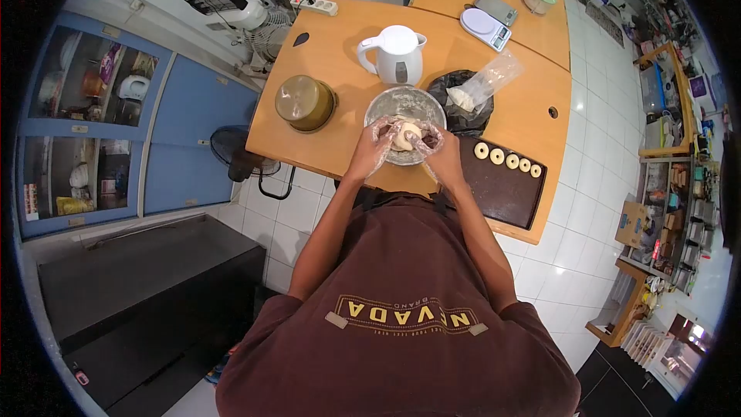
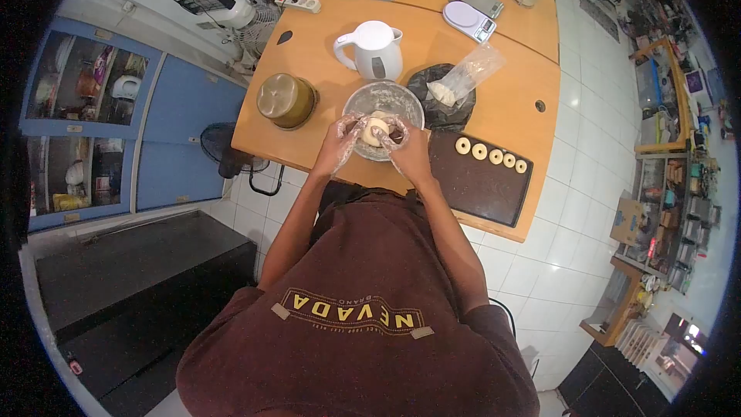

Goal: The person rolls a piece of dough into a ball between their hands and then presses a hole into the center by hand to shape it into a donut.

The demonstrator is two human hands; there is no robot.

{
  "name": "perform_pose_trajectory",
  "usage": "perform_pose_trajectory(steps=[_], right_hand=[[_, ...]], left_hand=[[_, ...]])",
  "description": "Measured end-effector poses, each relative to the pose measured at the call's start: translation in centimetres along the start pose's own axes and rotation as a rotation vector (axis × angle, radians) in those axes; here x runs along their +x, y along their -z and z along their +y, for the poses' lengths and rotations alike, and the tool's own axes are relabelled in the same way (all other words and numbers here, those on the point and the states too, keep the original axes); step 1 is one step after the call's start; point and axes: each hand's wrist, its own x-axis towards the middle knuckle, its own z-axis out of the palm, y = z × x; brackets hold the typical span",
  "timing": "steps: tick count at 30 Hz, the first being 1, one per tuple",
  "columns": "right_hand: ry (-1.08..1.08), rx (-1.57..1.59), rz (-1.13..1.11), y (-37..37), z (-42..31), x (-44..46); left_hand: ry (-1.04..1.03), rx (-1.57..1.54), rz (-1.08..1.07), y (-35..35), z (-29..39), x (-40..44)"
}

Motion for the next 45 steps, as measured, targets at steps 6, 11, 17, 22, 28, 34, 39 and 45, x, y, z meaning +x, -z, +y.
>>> perform_pose_trajectory(steps=[6,11,17,22,28,34,39,45], right_hand=[[0.057,0.014,0.042,-0.3,1.4,0.1],[0.096,0.060,0.081,-0.6,3.7,0.4],[0.042,0.025,0.036,-0.6,1.3,-0.2],[0.044,0.017,0.029,-0.6,1.3,-0.1],[0.107,-0.024,0.062,-0.5,2.8,-0.1],[0.035,0.116,0.047,-1.0,1.8,0.0],[0.073,0.125,0.038,-1.0,2.3,0.1],[0.092,0.295,0.030,-1.1,3.2,0.2]], left_hand=[[-0.040,-0.054,-0.065,0.2,-0.6,0.0],[-0.017,0.065,-0.016,-0.2,0.5,-0.2],[-0.015,0.010,0.055,-0.5,0.0,-0.3],[-0.012,-0.023,0.005,-0.6,0.5,-0.8],[0.020,0.021,-0.008,0.3,-0.7,-0.1],[0.002,-0.035,0.024,0.2,-1.2,-0.1],[-0.019,0.029,-0.024,-0.5,0.5,-0.5],[0.027,-0.046,-0.026,-0.1,-0.1,-0.1]])
